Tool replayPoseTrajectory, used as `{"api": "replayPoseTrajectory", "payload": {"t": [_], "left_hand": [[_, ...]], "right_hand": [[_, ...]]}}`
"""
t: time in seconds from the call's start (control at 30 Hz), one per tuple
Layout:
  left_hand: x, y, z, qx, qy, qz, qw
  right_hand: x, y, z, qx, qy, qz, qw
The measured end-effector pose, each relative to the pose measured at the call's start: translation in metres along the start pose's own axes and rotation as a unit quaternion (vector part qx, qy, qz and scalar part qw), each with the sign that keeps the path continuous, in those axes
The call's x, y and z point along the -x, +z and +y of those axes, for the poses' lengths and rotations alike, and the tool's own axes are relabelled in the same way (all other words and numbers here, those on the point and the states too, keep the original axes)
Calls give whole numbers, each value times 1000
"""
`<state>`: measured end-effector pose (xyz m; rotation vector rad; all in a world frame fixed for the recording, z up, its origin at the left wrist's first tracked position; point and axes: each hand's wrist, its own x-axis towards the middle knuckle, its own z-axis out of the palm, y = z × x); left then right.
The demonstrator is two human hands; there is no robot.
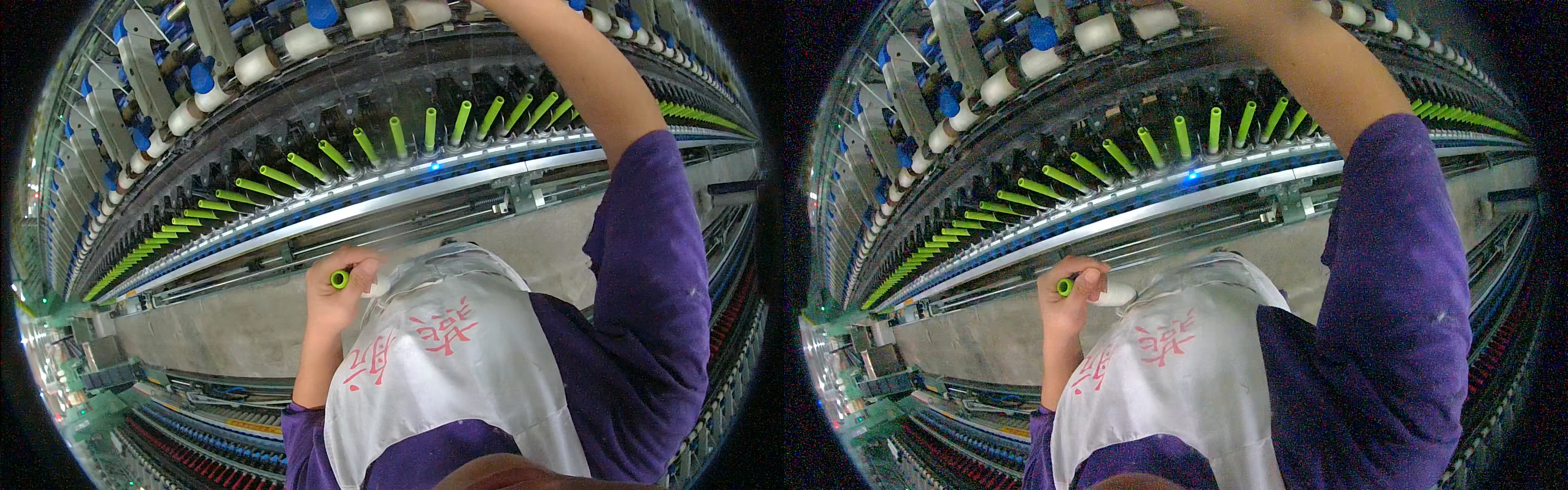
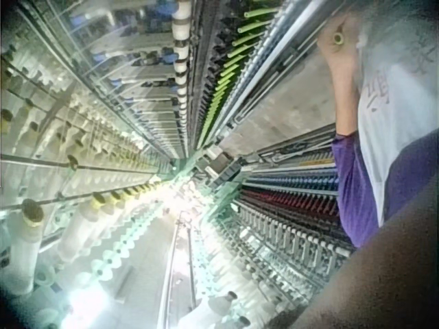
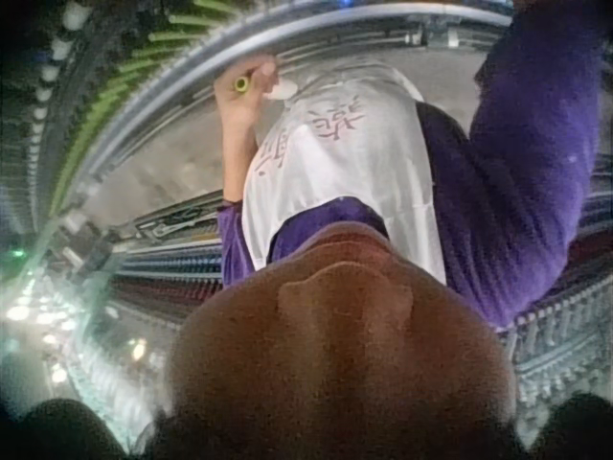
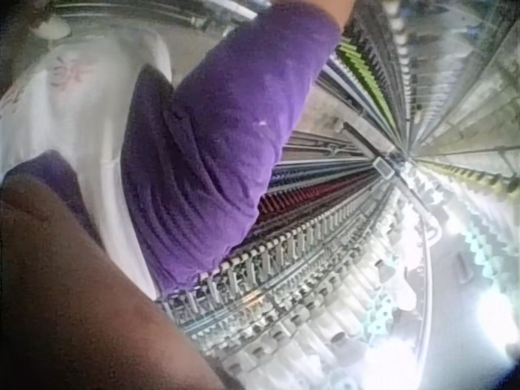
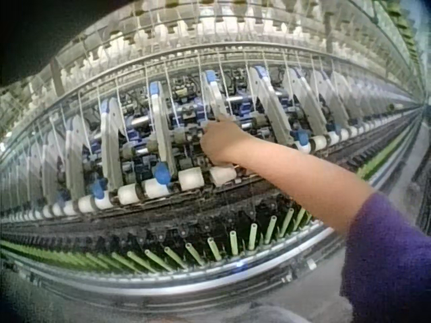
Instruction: The person walks along a spinning machine aisle, retrieves a white thread spool, and threads it through guides and tensioners on the machine. They repeatedly tie and adjust threads at multiple stations, securing them to green-tipped spindles and ensuring the thread path is correct.
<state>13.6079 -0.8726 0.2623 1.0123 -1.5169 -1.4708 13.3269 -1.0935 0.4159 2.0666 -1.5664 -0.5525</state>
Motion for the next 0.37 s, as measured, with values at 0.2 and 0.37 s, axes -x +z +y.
{"api": "replayPoseTrajectory", "payload": {"t": [0.2,0.37], "left_hand": [[2,3,-2,-11,3,9,1000],[7,10,-3,-7,-14,34,999]], "right_hand": [[-2,-2,-1,-17,37,-34,999],[-11,8,-2,-91,52,3,994]]}}
